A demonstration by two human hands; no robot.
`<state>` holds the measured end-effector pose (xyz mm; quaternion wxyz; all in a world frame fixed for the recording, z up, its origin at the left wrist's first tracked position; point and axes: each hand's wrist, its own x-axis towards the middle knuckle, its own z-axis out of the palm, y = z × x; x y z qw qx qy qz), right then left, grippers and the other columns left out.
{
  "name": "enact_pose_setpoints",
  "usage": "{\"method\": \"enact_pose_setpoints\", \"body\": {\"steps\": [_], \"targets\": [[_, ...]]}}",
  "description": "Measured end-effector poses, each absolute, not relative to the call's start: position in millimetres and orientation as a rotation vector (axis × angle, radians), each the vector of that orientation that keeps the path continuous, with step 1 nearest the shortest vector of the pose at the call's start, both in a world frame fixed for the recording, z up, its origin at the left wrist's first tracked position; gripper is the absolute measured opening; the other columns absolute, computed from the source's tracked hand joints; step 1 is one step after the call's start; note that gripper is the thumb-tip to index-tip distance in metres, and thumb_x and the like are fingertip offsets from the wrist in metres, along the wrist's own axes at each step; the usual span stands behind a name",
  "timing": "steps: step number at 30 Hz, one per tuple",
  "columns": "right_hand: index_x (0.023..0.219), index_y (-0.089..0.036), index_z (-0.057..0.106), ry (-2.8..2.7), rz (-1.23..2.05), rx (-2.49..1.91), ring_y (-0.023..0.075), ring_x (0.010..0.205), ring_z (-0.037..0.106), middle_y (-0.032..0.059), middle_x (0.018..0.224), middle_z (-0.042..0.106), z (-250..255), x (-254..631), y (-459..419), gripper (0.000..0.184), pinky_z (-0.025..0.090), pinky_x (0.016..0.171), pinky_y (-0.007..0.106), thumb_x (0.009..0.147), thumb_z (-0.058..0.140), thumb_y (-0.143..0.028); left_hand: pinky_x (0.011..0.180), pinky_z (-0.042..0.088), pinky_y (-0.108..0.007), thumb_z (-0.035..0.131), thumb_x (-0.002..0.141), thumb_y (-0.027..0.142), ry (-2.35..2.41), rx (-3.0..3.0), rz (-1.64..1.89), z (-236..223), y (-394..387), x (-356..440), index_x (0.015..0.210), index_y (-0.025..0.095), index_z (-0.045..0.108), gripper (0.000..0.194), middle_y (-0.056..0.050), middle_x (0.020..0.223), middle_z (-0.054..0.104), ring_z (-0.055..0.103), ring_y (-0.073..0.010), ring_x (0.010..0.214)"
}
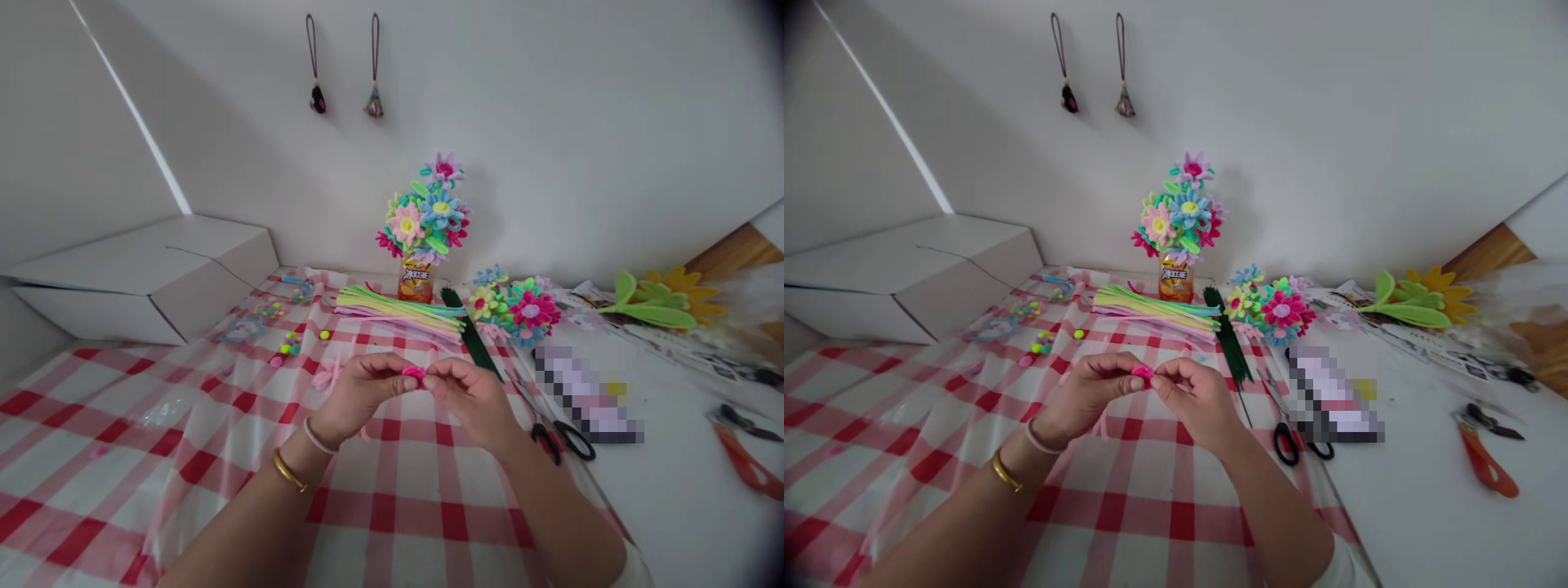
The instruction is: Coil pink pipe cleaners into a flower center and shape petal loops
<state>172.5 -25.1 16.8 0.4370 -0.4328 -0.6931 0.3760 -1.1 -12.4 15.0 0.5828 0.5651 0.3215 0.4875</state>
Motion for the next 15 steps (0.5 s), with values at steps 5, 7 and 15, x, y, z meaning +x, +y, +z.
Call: {"method": "enact_pose_setpoints", "body": {"steps": [5,7,15], "targets": [[0.079,-0.02,0.059,-1.839,0.383,-0.815,0.0143,0.071,0.057,0.0027,0.075,0.061,15,170,-26,0.009,0.048,0.062,0.027,0.074,0.055,-0.013,0.065,0.046,-0.024,0.072,0.062,0.015,0.743,1.343,1.226,19,-14,0,0.076,0.015,0.067,0.015,-0.002,0.072,0.065,0.057,-0.0112,0.068],[0.08,-0.02,0.058,-1.876,0.252,-0.715,0.0154,0.074,0.058,0.0037,0.075,0.062,18,169,-27,0.014,0.049,0.067,0.03,0.073,0.054,-0.008,0.065,0.047,-0.026,0.072,0.063,0.014,0.692,1.397,1.241,19,-14,-1,0.075,0.015,0.067,0.013,-0.003,0.072,0.064,0.057,-0.0122,0.068],[0.087,-0.019,0.058,-2.003,0.008,-0.582,0.0174,0.077,0.06,0.0049,0.08,0.066,24,173,-26,0.023,0.049,0.073,0.037,0.071,0.057,-0.003,0.065,0.048,-0.029,0.063,0.071,0.009,0.527,1.878,1.417,16,-12,-11,0.08,0.019,0.069,0.015,-0.005,0.081,0.06,0.058,-0.0145,0.075]]}}
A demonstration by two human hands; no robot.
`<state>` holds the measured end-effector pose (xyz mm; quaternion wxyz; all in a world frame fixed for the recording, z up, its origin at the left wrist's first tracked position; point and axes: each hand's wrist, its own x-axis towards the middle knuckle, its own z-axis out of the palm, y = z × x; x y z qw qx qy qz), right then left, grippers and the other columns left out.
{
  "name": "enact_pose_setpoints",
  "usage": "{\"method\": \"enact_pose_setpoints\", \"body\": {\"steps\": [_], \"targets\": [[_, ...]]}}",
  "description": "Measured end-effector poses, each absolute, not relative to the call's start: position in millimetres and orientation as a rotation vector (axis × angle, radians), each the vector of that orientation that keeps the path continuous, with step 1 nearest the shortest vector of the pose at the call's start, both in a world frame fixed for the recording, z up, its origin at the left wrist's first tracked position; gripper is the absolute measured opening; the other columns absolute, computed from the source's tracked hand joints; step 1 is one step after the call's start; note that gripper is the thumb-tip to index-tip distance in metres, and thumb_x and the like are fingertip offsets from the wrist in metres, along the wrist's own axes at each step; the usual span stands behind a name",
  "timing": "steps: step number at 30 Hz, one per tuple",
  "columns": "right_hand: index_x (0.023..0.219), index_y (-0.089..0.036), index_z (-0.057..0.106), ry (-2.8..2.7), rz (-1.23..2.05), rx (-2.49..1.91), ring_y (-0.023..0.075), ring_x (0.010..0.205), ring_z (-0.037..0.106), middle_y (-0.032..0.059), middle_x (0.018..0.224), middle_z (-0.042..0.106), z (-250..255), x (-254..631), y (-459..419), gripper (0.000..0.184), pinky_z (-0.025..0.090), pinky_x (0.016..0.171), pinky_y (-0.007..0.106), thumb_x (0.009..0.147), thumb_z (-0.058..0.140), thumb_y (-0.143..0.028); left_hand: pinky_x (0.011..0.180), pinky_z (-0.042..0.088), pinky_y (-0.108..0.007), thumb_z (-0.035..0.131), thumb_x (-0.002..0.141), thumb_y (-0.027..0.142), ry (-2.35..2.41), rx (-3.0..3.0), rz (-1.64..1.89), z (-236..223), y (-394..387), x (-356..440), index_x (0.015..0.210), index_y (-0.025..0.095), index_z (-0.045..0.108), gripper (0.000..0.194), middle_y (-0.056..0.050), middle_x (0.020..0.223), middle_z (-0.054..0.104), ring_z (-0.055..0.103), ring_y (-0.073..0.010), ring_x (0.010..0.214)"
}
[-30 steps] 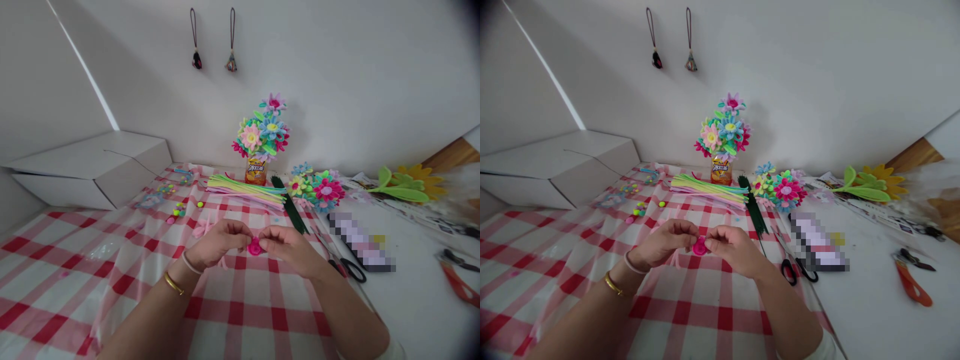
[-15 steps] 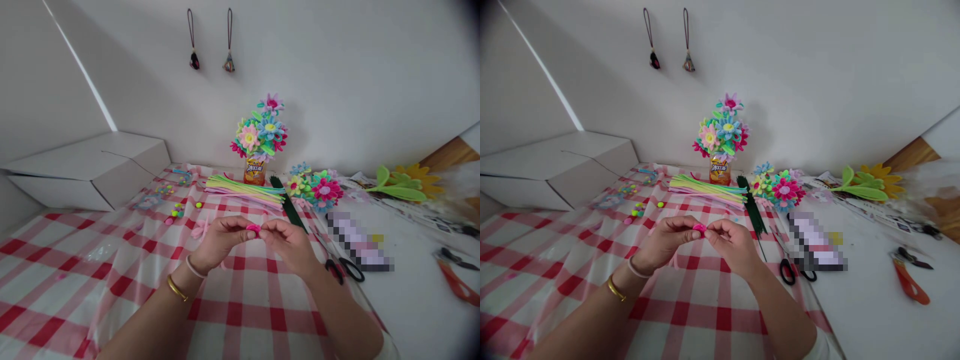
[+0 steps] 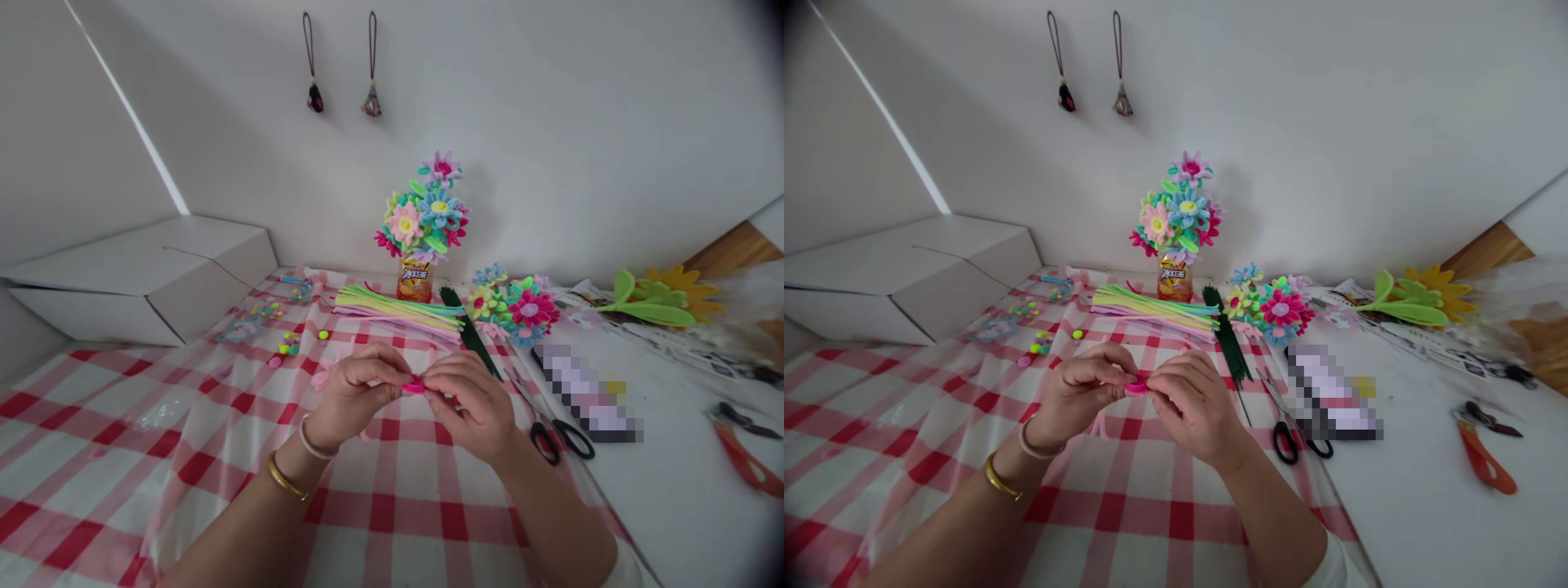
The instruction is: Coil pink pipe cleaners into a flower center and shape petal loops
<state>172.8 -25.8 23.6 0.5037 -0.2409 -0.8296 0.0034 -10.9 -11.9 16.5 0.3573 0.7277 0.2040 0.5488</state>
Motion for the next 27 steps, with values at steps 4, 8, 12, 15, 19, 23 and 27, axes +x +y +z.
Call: {"method": "enact_pose_setpoints", "body": {"steps": [4,8,12,15,19,23,27], "targets": [[0.087,-0.02,0.057,-2.014,-0.033,-0.585,0.0173,0.076,0.06,0.0041,0.078,0.066,24.5,173.4,-25.4,0.023,0.048,0.072,0.038,0.072,0.057,-0.003,0.065,0.048,-0.028,0.06,0.074,0.009,0.544,2.071,1.466,17.8,-13.8,-12.2,0.083,0.02,0.069,0.016,-0.005,0.08,0.059,0.056,-0.0136,0.075],[0.085,-0.02,0.057,-2.027,-0.043,-0.593,0.0172,0.077,0.06,0.0037,0.078,0.066,25.4,173.5,-26.6,0.022,0.048,0.073,0.038,0.072,0.057,-0.003,0.065,0.049,-0.028,0.059,0.074,0.008,0.548,2.147,1.486,18.3,-14.1,-12.3,0.085,0.02,0.067,0.018,-0.005,0.081,0.058,0.056,-0.0136,0.076],[0.084,-0.02,0.056,-2.053,-0.048,-0.58,0.0165,0.075,0.06,0.0034,0.077,0.066,27.3,172.6,-28.5,0.02,0.048,0.072,0.037,0.072,0.058,-0.004,0.067,0.049,-0.03,0.06,0.074,0.008,0.533,2.094,1.496,16.3,-13.0,-10.7,0.087,0.018,0.066,0.018,-0.006,0.081,0.061,0.057,-0.0148,0.077],[0.082,-0.02,0.056,-2.039,-0.065,-0.581,0.0165,0.075,0.06,0.0033,0.076,0.066,28.8,172.2,-29.9,0.019,0.047,0.072,0.037,0.072,0.058,-0.004,0.071,0.049,-0.032,0.062,0.071,0.008,0.533,2.033,1.547,14.3,-13.4,-8.3,0.089,0.017,0.065,0.02,-0.007,0.081,0.062,0.058,-0.0164,0.079],[0.082,-0.021,0.056,-2.018,-0.092,-0.599,0.0169,0.076,0.061,0.0028,0.077,0.066,28.7,173.4,-30.7,0.018,0.046,0.075,0.039,0.072,0.058,-0.006,0.07,0.049,-0.032,0.064,0.07,0.008,0.55,2.035,1.597,13.5,-14.7,-6.7,0.085,0.017,0.064,0.018,-0.006,0.082,0.061,0.058,-0.0166,0.079],[0.084,-0.022,0.056,-2.016,-0.081,-0.6,0.0174,0.08,0.061,0.0026,0.082,0.067,28.1,174.8,-30.5,0.021,0.045,0.077,0.038,0.071,0.06,-0.006,0.069,0.049,-0.031,0.061,0.072,0.008,0.553,2.059,1.585,15.3,-14.7,-7.2,0.084,0.017,0.064,0.015,-0.006,0.08,0.061,0.058,-0.016,0.077],[0.086,-0.024,0.057,-2.024,-0.082,-0.622,0.018,0.079,0.06,0.0017,0.083,0.067,27.8,174.5,-29.8,0.021,0.045,0.077,0.039,0.071,0.061,-0.009,0.069,0.049,-0.031,0.061,0.073,0.008,0.559,2.093,1.573,16.1,-14.6,-7.0,0.085,0.018,0.064,0.016,-0.007,0.08,0.063,0.058,-0.0162,0.078]]}}
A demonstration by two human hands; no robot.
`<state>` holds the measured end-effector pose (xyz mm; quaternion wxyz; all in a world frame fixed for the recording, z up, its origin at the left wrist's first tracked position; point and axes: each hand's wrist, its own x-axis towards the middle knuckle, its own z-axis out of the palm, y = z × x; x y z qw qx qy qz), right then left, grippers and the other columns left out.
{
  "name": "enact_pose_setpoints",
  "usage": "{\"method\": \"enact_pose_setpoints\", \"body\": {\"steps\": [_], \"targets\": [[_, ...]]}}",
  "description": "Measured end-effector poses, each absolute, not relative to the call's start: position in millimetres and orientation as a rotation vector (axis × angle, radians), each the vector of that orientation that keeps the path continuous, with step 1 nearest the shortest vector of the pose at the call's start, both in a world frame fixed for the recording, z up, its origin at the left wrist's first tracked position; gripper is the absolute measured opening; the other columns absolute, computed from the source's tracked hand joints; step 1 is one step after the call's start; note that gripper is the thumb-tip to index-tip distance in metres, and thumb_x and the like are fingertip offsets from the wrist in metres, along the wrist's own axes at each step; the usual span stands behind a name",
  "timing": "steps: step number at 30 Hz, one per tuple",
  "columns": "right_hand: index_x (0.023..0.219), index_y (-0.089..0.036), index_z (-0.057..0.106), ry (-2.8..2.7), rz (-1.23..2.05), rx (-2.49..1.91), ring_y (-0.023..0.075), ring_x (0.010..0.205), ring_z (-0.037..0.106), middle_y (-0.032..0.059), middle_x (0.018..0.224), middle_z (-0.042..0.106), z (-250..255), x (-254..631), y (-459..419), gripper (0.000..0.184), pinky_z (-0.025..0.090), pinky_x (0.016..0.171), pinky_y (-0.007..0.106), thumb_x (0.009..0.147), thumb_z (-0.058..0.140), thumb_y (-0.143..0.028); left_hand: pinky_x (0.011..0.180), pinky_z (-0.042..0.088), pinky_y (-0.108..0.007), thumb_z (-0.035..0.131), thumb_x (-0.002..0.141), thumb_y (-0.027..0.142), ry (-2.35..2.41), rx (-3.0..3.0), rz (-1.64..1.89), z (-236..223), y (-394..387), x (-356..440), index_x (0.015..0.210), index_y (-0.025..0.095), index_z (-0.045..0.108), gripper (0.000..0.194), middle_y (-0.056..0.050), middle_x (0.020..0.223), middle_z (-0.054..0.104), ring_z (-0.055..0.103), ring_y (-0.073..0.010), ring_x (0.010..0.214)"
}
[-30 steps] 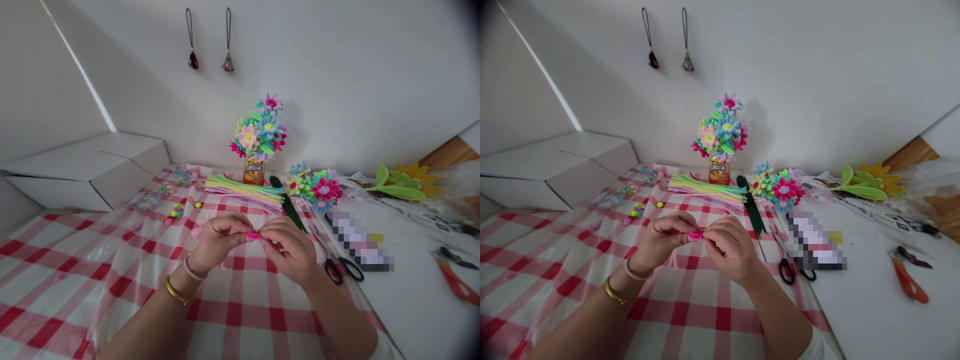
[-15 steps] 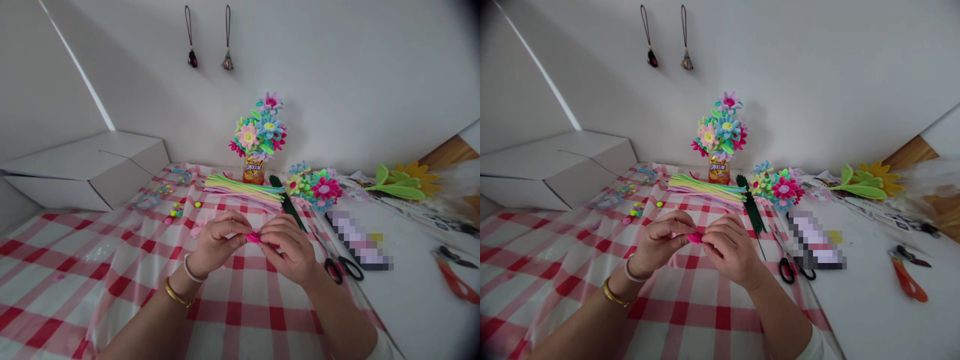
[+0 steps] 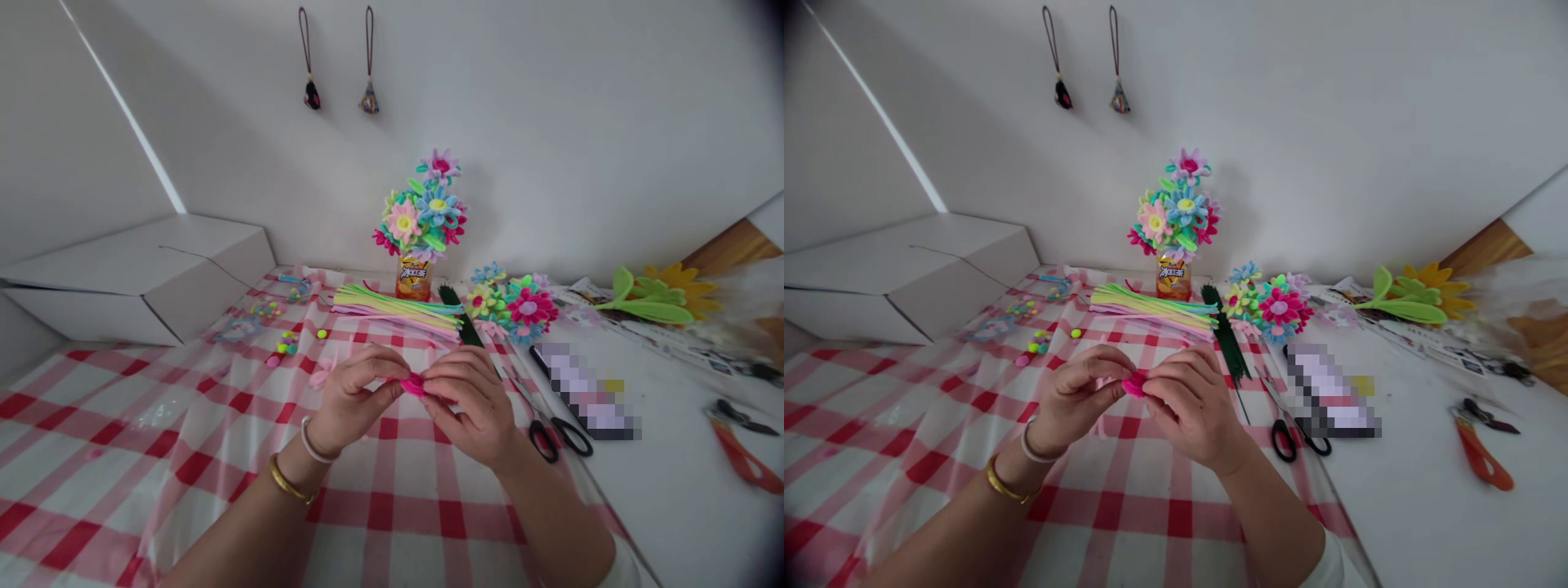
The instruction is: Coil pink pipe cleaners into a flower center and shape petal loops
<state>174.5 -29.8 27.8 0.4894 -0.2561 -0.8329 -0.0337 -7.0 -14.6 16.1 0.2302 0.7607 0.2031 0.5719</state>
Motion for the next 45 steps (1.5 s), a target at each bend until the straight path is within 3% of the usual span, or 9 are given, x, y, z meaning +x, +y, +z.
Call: {"method": "enact_pose_setpoints", "body": {"steps": [11,17,22,28,34,39,45], "targets": [[0.08,-0.021,0.058,-1.895,0.158,-0.693,0.0169,0.072,0.057,0.0027,0.074,0.063,23,173,-28,0.018,0.047,0.071,0.036,0.07,0.058,-0.006,0.066,0.048,-0.029,0.063,0.07,0.008,0.662,1.981,1.527,16,-18,-3,0.082,0.016,0.065,0.014,-0.006,0.076,0.063,0.058,-0.0149,0.072],[0.081,-0.02,0.059,-1.827,0.368,-0.776,0.0159,0.072,0.057,0.0028,0.073,0.061,21,173,-29,0.01,0.049,0.063,0.03,0.074,0.058,-0.013,0.06,0.048,-0.026,0.062,0.073,0.016,0.73,1.841,1.393,20,-19,-4,0.079,0.015,0.065,0.006,-0.005,0.072,0.064,0.057,-0.0135,0.066],[0.08,-0.021,0.059,-1.816,0.361,-0.98,0.0135,0.067,0.058,0.0013,0.075,0.062,15,173,-27,0.01,0.047,0.051,0.022,0.072,0.057,-0.015,0.064,0.047,-0.028,0.057,0.075,0.015,0.836,2.082,1.436,20,-19,-3,0.089,0.016,0.064,0.015,-0.006,0.076,0.066,0.058,-0.0143,0.069],[0.077,-0.022,0.062,-1.89,0.295,-0.981,0.0154,0.072,0.059,0.0014,0.072,0.064,9,170,-21,0.009,0.05,0.063,0.027,0.073,0.057,-0.017,0.064,0.043,-0.029,0.05,0.076,0.011,0.941,2.495,1.426,12,-12,-3,0.085,0.018,0.063,0.017,-0.003,0.067,0.065,0.056,-0.0133,0.061],[0.078,-0.022,0.063,-1.888,0.351,-1.073,0.0151,0.072,0.06,0.0008,0.074,0.066,10,170,-20,0.008,0.049,0.065,0.027,0.074,0.058,-0.019,0.057,0.041,-0.026,0.05,0.07,0.007,1.105,2.428,1.355,10,-13,-1,0.074,0.017,0.063,0.017,-0.001,0.059,0.061,0.051,-0.013,0.057],[0.077,-0.021,0.062,-1.884,0.578,-1.122,0.0132,0.067,0.059,-0.0005,0.073,0.065,15,174,-20,0.006,0.047,0.063,0.026,0.074,0.057,-0.02,0.054,0.04,-0.023,0.051,0.067,0.007,1.084,2.239,1.209,15,-17,-2,0.072,0.017,0.063,0.017,-0.001,0.063,0.062,0.052,-0.0119,0.059],[0.075,-0.017,0.061,-1.756,1.159,-1.067,0.0123,0.066,0.056,0.0008,0.072,0.063,21,181,-19,0.013,0.045,0.06,0.025,0.072,0.062,-0.029,0.054,0.04,-0.021,0.049,0.076,0.016,0.854,1.764,0.961,14,-15,-3,0.078,0.015,0.06,0.011,0.0,0.067,0.057,0.05,-0.0095,0.06]]}}
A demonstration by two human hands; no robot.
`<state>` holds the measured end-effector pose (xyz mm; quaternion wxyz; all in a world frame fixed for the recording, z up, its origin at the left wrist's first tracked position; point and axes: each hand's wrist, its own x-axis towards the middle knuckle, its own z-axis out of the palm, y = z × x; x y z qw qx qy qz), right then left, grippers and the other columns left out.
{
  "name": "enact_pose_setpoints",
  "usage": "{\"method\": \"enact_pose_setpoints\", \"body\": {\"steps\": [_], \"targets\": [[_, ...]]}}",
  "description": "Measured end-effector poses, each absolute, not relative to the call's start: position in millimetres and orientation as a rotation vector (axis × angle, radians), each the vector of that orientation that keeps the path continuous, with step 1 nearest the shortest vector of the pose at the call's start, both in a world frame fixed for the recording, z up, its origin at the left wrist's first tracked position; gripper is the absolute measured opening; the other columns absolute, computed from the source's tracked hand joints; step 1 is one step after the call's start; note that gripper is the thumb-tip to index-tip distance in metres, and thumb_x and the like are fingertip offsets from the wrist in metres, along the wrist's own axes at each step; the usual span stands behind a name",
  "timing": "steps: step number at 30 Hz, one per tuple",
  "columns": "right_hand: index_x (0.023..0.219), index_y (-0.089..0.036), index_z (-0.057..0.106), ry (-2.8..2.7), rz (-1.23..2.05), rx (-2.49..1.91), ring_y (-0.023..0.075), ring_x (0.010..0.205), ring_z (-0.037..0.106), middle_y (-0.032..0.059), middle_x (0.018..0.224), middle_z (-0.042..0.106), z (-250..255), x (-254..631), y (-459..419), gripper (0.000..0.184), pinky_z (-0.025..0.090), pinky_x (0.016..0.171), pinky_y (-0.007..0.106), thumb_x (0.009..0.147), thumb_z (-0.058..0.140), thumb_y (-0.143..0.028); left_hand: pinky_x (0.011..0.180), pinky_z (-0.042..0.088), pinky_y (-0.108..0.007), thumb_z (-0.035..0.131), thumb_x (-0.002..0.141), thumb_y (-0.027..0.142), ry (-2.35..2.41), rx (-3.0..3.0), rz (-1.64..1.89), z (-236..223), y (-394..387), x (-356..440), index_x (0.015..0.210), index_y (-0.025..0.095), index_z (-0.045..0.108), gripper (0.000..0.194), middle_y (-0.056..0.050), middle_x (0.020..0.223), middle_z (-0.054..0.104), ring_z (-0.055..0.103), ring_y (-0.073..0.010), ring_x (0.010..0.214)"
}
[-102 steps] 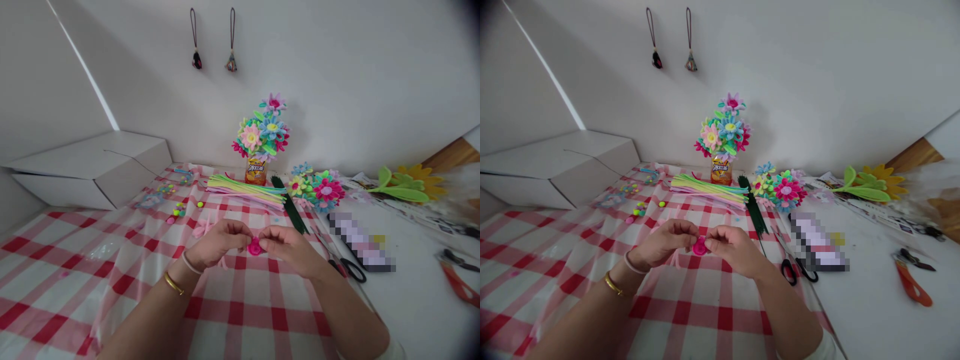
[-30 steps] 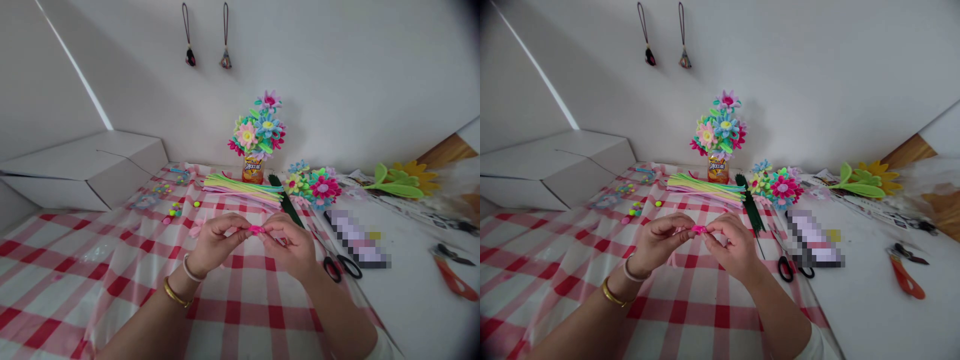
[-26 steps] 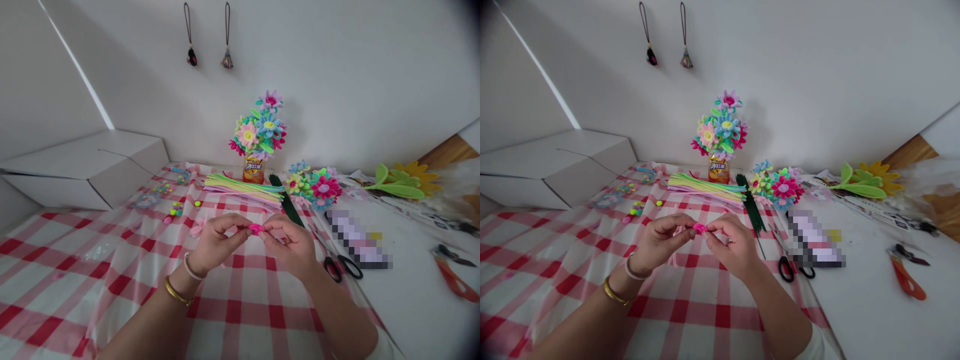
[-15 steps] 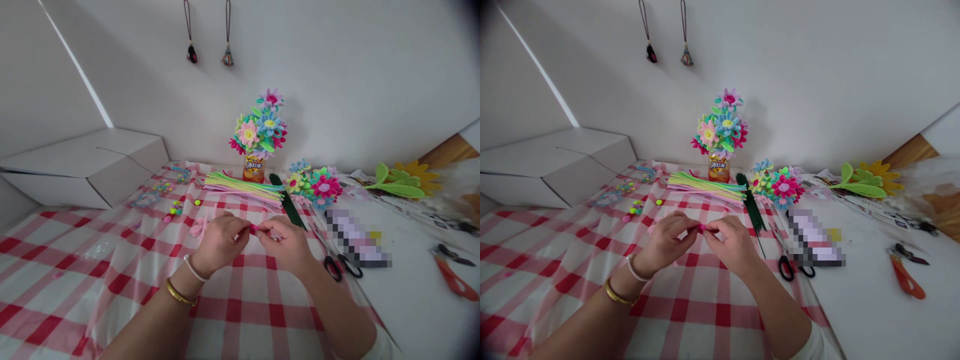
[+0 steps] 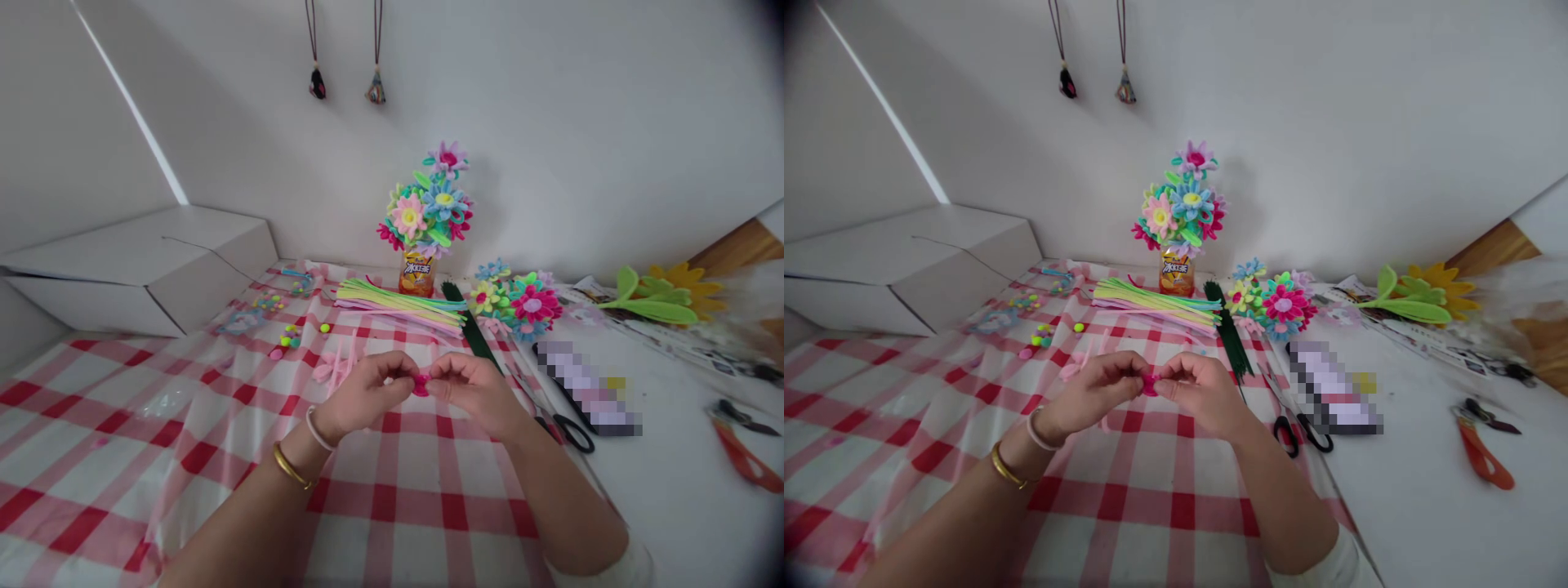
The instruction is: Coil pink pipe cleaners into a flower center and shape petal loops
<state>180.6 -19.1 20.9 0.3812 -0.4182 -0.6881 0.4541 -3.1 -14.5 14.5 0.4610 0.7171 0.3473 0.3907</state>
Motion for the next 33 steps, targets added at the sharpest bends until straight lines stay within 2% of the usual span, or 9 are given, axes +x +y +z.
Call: {"method": "enact_pose_setpoints", "body": {"steps": [5,9,13,18,23,29,33], "targets": [[0.072,-0.016,0.061,-1.64,1.256,-1.061,0.0107,0.063,0.053,-0.0012,0.068,0.06,22.7,180.4,-19.5,0.014,0.043,0.06,0.024,0.068,0.066,-0.029,0.067,0.045,-0.028,0.061,0.073,0.023,0.754,1.528,0.999,12.7,-10.3,-1.1,0.08,0.013,0.063,0.012,-0.004,0.074,0.061,0.054,-0.0129,0.071],[0.075,-0.016,0.062,-1.654,1.2,-1.125,0.0115,0.066,0.055,0.0003,0.071,0.062,21.3,180.4,-18.7,0.015,0.043,0.061,0.025,0.069,0.065,-0.03,0.061,0.043,-0.025,0.064,0.071,0.025,0.867,1.522,0.985,10.8,-9.3,-2.1,0.07,0.013,0.065,0.012,-0.002,0.065,0.06,0.053,-0.0116,0.063],[0.079,-0.017,0.063,-1.729,1.187,-1.152,0.0127,0.069,0.055,0.0013,0.075,0.063,20.9,181.5,-19.6,0.012,0.043,0.063,0.026,0.072,0.061,-0.026,0.059,0.042,-0.025,0.061,0.073,0.028,0.918,1.582,0.951,10.2,-10.5,-3.4,0.07,0.014,0.065,0.015,-0.002,0.066,0.06,0.051,-0.0116,0.062],[0.074,-0.017,0.06,-1.629,1.384,-1.03,0.0099,0.063,0.05,-0.0018,0.069,0.058,21.6,181.3,-22.1,0.009,0.039,0.059,0.023,0.071,0.063,-0.025,0.061,0.041,-0.024,0.061,0.073,0.023,0.746,1.454,0.941,12.6,-12.3,-1.1,0.067,0.013,0.065,0.012,-0.002,0.065,0.061,0.052,-0.0107,0.062],[0.072,-0.017,0.06,-1.425,1.526,-0.948,0.0102,0.065,0.05,-0.0016,0.069,0.056,17.7,179.0,-20.1,0.014,0.039,0.064,0.025,0.067,0.068,-0.028,0.061,0.041,-0.024,0.064,0.072,0.024,0.697,1.311,0.992,9.4,-11.9,2.1,0.067,0.013,0.065,0.012,-0.001,0.062,0.06,0.051,-0.0098,0.06],[0.075,-0.018,0.063,-1.374,1.478,-1.035,0.0108,0.067,0.052,-0.0015,0.072,0.06,18.7,175.0,-18.9,0.02,0.04,0.067,0.026,0.063,0.071,-0.033,0.059,0.04,-0.025,0.068,0.068,0.023,0.726,1.157,1.133,6.1,-9.8,4.8,0.067,0.014,0.065,0.01,0.0,0.059,0.06,0.05,-0.0094,0.056],[0.075,-0.019,0.063,-1.437,1.424,-1.013,0.0124,0.071,0.054,-0.0005,0.074,0.062,21.5,171.7,-21.9,0.018,0.041,0.068,0.027,0.066,0.069,-0.033,0.061,0.04,-0.025,0.07,0.066,0.022,0.717,1.104,1.157,7.1,-9.9,4.8,0.066,0.015,0.066,0.009,0.001,0.059,0.061,0.051,-0.0095,0.057]]}}
